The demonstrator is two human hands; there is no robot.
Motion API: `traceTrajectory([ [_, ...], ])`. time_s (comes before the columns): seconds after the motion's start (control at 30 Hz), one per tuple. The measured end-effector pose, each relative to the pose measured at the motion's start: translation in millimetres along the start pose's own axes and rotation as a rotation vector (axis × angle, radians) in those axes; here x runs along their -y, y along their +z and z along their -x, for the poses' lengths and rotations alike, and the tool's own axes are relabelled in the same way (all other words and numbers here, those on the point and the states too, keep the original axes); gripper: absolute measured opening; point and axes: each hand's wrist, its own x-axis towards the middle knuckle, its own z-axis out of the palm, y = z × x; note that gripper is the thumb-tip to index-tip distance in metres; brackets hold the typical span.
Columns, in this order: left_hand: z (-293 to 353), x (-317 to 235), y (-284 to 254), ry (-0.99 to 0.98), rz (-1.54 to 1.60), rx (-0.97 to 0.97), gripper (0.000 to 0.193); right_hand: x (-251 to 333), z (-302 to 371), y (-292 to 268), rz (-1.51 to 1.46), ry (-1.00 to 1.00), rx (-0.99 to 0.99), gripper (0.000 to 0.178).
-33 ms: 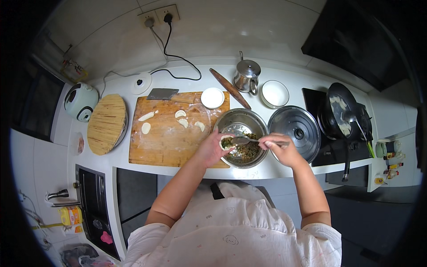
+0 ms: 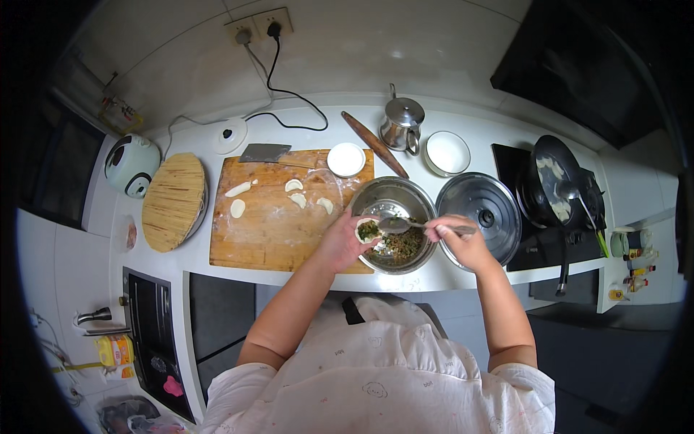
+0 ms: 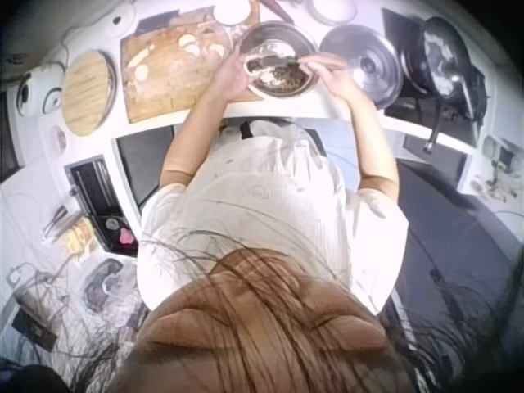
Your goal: The person prepares dumplings by rolling small dough pieces into flat circles using a rolling pin. They scoop a green vegetable filling from a metal bowl and place it onto the dough, then fold and seal the edges to form dumplings. The finished dumplings are placed on a wooden cutting board.
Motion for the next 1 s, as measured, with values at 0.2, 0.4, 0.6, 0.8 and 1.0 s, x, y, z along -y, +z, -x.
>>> traceTrajectory([
  [0.2,-5.6,3.2,-8.1,0.02,0.196,0.052,0.058,-21.2,1.6,33.0,-0.309,0.013,-0.229,0.019],
  [0.4,0.6,6.8,15.0,0.054,0.223,0.04,0.058,-31.7,-4.0,68.5,-0.317,0.106,-0.332,0.018],
  [0.6,-6.9,11.2,-3.2,0.17,0.194,-0.027,0.051,-37.2,-3.0,59.9,-0.254,0.079,-0.244,0.018],
  [0.8,-1.6,-10.5,-20.2,0.282,0.178,0.02,0.039,-60.3,26.2,43.7,0.408,-0.128,-0.074,0.013],
  [1.0,6.2,-8.3,-11.1,0.338,-0.477,-0.033,0.055,-77.7,34.7,51.1,0.822,-0.217,0.142,0.036],
])
